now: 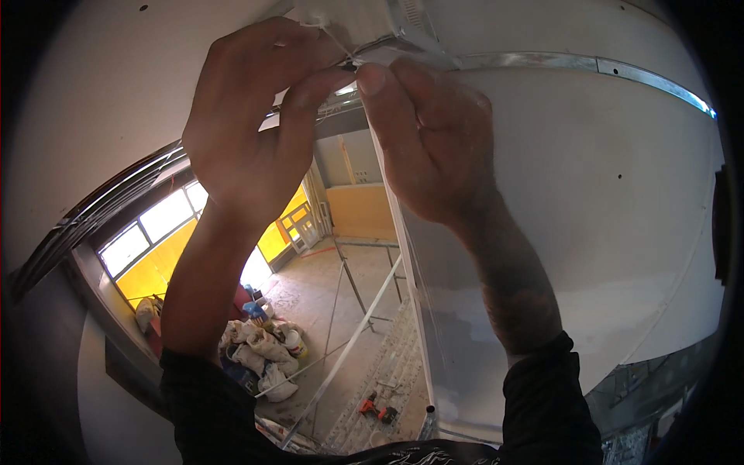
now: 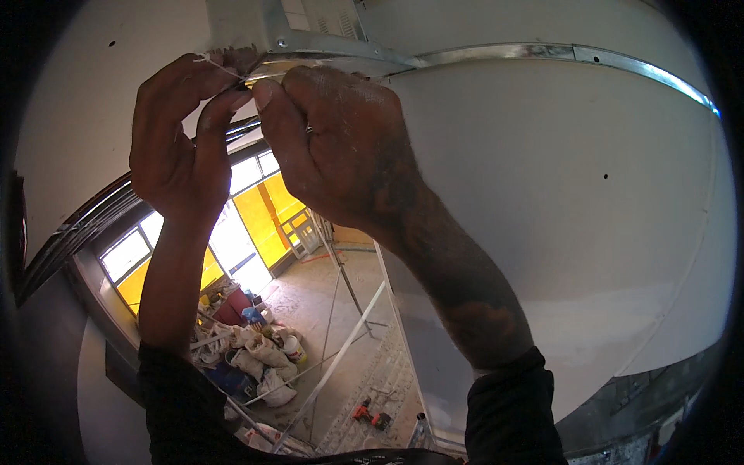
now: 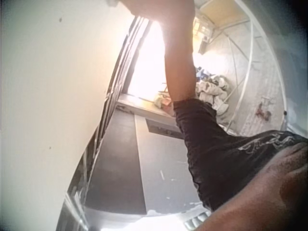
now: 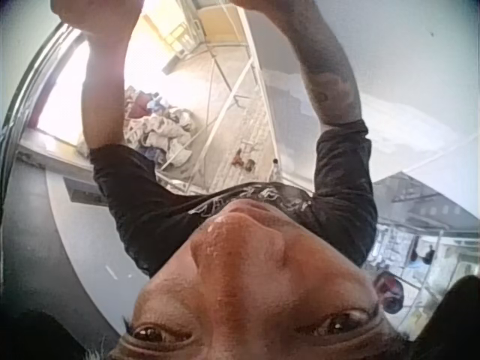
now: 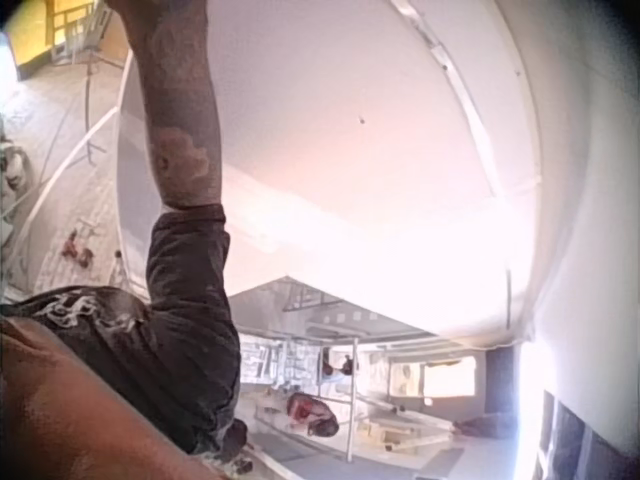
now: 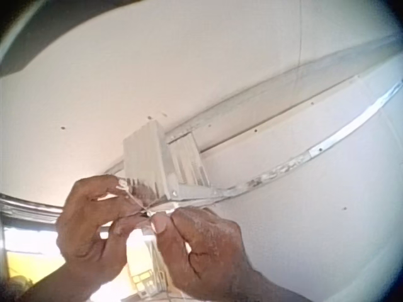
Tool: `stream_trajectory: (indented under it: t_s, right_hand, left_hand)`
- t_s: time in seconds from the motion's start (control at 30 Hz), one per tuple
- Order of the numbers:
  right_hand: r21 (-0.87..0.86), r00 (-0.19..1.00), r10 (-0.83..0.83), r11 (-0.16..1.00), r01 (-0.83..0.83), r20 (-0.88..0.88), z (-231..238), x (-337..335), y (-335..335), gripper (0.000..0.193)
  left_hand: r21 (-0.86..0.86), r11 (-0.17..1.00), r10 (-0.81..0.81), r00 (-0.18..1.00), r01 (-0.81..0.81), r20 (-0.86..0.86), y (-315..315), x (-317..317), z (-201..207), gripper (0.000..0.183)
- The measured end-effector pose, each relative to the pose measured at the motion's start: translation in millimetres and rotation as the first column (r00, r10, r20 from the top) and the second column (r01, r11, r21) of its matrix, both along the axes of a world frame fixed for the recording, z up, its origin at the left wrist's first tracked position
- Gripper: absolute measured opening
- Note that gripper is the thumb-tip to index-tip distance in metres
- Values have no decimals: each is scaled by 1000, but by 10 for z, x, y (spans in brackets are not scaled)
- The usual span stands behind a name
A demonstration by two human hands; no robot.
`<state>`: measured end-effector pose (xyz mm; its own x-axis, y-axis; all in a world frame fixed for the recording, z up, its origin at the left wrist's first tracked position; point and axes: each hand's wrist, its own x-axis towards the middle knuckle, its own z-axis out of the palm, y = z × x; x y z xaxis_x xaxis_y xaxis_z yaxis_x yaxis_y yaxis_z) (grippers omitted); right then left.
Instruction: The person uses a cordless drill to fasten white ceiling panels to a metal framework, then threads a white cable through a ceiling fixture. The person handles screws and a drill, and manipulates a cable and fixture while working on scaffolding in a construction site.
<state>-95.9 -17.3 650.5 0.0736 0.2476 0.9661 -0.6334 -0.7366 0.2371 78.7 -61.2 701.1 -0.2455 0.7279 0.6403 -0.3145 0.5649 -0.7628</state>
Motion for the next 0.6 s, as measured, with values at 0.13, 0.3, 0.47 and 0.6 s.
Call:
stream_trajectory:
  t_s: [0.13,0.3,0.47,0.6]
  right_hand:
    - [126,933,332,929,-349,137,-76,193,-141,36]
    - [80,504,840,498,-863,201,-45,489,-435,38]
    - [66,66,979,54,-996,195,-66,794,-525,35]
    - [109,96,981,78,-991,168,-69,769,-572,36]
  left_hand:
    - [39,997,-68,997,67,30,-41,1,2,23]
    - [3,997,-77,993,77,85,-49,20,87,26]
    - [24,999,40,991,-43,130,63,174,138,25]
    - [-12,995,98,978,-98,183,149,217,190,21]
